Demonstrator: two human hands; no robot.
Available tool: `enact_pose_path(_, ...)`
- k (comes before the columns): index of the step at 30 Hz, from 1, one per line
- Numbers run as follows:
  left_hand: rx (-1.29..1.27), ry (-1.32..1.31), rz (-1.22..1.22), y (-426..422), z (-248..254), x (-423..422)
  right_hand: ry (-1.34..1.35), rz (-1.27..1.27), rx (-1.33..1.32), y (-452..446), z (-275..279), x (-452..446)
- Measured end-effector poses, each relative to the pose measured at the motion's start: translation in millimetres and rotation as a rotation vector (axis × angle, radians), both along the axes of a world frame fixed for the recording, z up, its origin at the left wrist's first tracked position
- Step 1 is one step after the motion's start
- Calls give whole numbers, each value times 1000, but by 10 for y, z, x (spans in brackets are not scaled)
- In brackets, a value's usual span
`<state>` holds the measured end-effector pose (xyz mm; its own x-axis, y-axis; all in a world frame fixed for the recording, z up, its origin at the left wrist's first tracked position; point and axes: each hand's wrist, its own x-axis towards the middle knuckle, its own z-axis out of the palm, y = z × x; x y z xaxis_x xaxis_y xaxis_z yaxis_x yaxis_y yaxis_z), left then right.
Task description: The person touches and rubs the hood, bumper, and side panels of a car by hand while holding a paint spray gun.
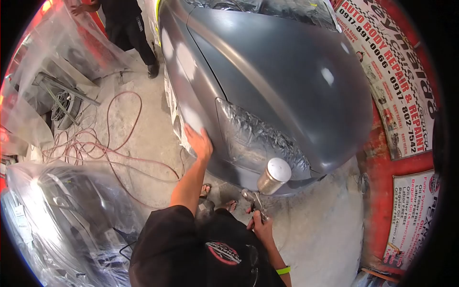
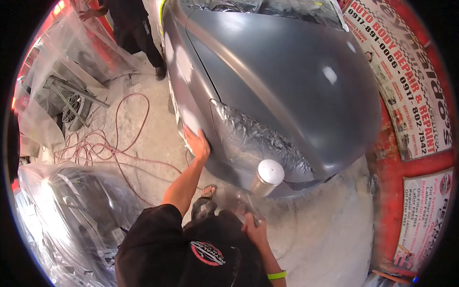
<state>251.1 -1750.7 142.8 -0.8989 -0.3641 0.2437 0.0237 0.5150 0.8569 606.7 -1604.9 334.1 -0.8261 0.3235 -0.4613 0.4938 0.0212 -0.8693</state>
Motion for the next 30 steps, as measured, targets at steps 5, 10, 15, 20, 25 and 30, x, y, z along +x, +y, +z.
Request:
enact_pose_path(5,-557,-1061,-676,-671,-956,2085,85,-13,-35,93,94,-88)
enact_pose_path(10,-35,-751,-1521,-1536,-1969,2792,84,74,29,301,158,-46)
enact_pose_path(15,225,-816,-428,-352,-315,2153,89,106,38,361,-31,-229)
enact_pose_path(20,483,-576,81,800,-324,1252,128,151,30,284,-51,-316)
enact_pose_path(25,563,-694,547,1077,-143,792,111,170,42,246,31,-458)
enact_pose_path(30,548,-643,640,590,-256,567,168,255,141,238,-333,-408)
